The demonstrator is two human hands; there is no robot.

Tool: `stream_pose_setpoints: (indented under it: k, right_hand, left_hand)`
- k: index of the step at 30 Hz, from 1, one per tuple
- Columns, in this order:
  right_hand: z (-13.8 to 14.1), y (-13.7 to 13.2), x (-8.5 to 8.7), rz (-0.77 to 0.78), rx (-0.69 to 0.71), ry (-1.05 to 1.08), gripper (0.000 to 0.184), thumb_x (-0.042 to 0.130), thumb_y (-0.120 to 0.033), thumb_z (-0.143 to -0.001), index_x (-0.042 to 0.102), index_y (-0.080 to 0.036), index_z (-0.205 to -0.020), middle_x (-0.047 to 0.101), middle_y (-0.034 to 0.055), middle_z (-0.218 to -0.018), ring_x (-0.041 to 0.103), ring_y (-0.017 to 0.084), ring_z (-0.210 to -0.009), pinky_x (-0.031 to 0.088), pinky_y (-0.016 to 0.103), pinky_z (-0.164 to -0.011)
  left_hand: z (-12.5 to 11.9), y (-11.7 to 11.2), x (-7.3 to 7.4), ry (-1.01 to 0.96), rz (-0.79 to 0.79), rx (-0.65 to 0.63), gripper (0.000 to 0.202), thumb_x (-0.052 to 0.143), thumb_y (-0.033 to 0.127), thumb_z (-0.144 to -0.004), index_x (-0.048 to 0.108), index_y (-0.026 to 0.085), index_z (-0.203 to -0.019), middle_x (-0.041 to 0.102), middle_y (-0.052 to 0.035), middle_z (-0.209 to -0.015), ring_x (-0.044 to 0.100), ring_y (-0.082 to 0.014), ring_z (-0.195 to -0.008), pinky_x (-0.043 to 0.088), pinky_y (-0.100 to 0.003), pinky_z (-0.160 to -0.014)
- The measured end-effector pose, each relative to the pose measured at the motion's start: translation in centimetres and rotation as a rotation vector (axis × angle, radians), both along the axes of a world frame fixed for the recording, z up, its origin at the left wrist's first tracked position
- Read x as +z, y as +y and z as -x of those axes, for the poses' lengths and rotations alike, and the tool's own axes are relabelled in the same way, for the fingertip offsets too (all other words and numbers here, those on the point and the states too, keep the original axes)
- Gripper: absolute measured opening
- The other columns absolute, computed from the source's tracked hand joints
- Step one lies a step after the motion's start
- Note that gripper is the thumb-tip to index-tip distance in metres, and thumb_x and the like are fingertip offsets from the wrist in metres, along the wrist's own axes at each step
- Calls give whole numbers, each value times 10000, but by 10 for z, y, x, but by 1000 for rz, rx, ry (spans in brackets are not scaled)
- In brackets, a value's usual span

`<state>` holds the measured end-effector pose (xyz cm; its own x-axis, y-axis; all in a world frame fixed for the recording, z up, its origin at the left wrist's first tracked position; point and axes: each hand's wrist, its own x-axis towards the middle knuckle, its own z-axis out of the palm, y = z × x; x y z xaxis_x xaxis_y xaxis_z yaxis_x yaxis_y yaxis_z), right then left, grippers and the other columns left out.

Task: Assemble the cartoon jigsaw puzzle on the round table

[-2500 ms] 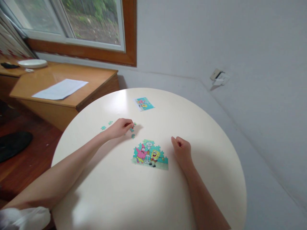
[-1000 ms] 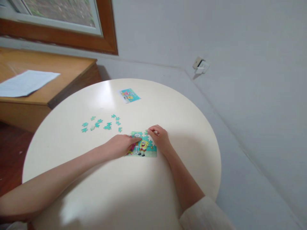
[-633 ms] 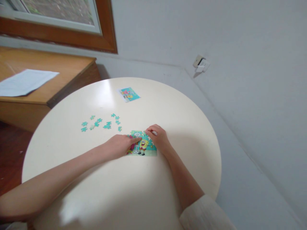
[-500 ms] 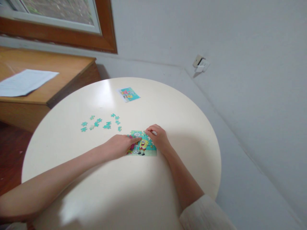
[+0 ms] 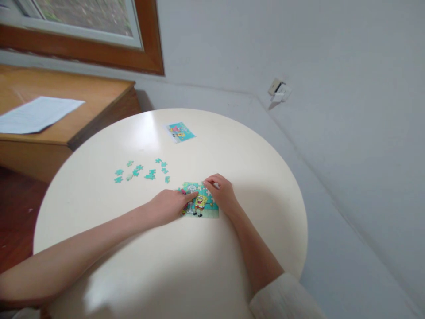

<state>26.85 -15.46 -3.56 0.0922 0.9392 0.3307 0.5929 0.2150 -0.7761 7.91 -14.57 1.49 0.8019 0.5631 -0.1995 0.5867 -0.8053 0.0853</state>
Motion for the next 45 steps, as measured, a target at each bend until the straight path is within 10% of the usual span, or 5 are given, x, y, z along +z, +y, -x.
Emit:
stream_pose_setpoints:
  k: [13,23,45]
  right_hand:
    - [23,24,22,-28,97,31,127,580,-265,-714,649,-193,-636,660,35,-730,583,153,-715,447,284,-667]
    - [47,30,3,-21,248,17,130,574,-183,-740,626,-192,-621,617,33,-736,582,151,-752,460,292,-736]
    - [45,25,13,34,283,-13,126,574,-188,-758,632,-199,-647,613,28,-786,592,146,-779,463,288,-754]
  left_hand:
    - [-3,-27,-19,-3,-176,-12,362,346,48,-876,459,34,-1219,582,-197,-1085,635,-215,-874,541,-293,-634]
    - [11,-42,-19,-20,-328,-26,404,381,95,-882,447,20,-1274,492,-288,-1254,625,-242,-929,532,-315,-672]
    - [23,-35,-11,71,-230,-69,422,421,92,-858,469,54,-1275,487,-255,-1286,641,-211,-861,517,-297,-641]
